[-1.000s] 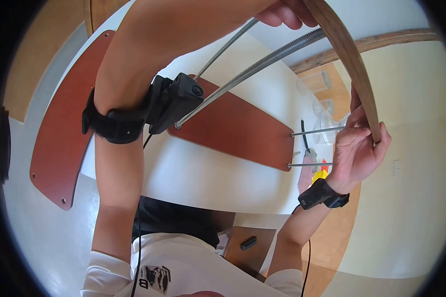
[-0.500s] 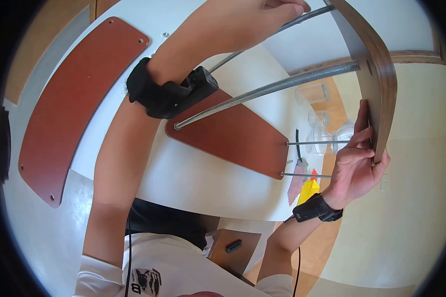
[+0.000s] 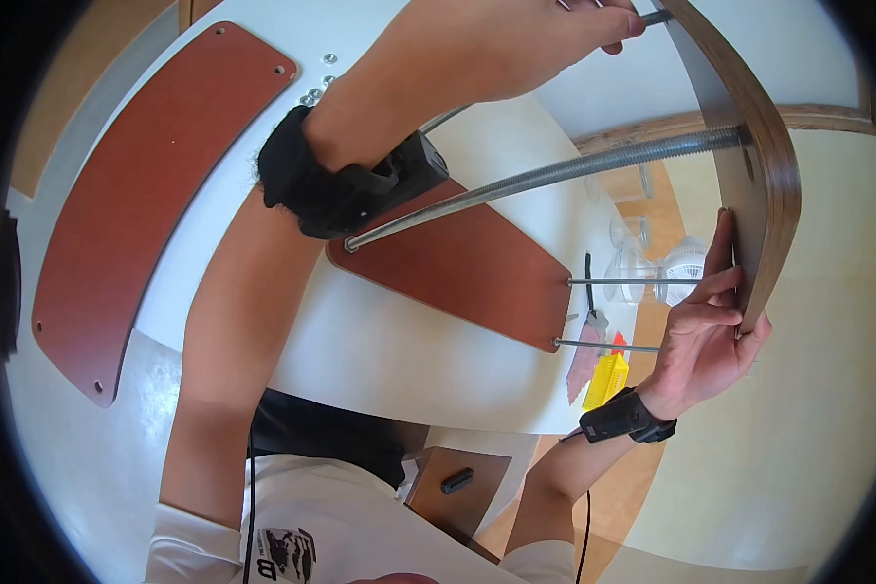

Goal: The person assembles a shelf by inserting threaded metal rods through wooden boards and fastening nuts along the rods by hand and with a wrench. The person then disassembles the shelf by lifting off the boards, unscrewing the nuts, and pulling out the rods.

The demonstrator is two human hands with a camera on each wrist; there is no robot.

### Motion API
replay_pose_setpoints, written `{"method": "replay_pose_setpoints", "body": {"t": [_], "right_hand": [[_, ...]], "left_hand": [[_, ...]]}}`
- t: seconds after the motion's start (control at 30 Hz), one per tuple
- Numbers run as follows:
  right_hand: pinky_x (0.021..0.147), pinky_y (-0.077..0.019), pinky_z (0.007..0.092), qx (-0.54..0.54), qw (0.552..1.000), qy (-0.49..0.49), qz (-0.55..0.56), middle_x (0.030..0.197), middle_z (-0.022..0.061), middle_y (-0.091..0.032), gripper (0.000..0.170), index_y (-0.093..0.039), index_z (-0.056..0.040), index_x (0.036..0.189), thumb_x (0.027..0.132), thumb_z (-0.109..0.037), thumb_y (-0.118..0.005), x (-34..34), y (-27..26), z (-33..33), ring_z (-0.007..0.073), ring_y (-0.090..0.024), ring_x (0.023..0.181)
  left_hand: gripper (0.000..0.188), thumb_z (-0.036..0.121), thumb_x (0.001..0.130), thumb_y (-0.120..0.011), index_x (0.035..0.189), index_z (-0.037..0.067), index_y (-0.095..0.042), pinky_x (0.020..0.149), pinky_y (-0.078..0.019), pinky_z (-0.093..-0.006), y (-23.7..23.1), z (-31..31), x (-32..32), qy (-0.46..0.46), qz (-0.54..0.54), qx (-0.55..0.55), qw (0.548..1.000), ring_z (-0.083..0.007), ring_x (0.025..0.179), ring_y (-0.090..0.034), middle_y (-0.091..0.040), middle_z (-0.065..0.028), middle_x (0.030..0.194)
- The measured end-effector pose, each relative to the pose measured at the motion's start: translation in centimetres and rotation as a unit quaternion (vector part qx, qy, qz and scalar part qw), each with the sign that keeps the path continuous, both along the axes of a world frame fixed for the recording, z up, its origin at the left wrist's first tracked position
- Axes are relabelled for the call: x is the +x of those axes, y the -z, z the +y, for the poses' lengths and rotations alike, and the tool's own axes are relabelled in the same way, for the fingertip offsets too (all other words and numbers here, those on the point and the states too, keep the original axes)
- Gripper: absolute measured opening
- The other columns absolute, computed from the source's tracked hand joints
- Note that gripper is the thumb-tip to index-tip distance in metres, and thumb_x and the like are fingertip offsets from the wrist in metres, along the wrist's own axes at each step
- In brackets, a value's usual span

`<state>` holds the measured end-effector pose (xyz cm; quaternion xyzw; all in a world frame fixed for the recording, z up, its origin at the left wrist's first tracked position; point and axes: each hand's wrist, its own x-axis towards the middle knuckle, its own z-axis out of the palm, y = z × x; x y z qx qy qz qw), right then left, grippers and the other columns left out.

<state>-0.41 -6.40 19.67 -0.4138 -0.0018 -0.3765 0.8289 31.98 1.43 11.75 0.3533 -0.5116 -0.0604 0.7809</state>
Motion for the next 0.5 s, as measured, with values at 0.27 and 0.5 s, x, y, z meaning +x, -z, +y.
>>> {"method": "replay_pose_setpoints", "body": {"t": [0.27,0.5], "right_hand": [[0.095,-0.0637,0.0401,-0.007,1.0,-0.008,-0.006,0.171,0.0226,-0.002,0.084,-0.006,-0.0036,0.164,0.097,-0.004,-0.057,0.6,0.3,0.1,0.042,-0.055,0.134],[0.097,-0.0627,0.0404,-0.023,1.0,-0.018,0.0,0.17,0.0231,-0.002,0.075,-0.013,-0.0028,0.163,0.1,-0.006,-0.053,0.8,0.4,0.1,0.0414,-0.054,0.135]], "left_hand": [[0.029,0.021,0.099,-0.06,0.094,-0.005,-0.071,0.076,-0.0529,-0.0394,-2.5,2.7,1.6,0.159,-0.049,0.102,0.981,-0.0328,0.084,-0.066,-0.071,-0.0203,0.088],[0.034,0.026,0.102,-0.058,0.094,-0.004,-0.071,0.072,-0.0539,-0.0317,-3.9,6.8,3.1,0.299,-0.108,0.219,0.922,-0.0202,0.078,-0.066,-0.071,-0.0121,0.086]]}}
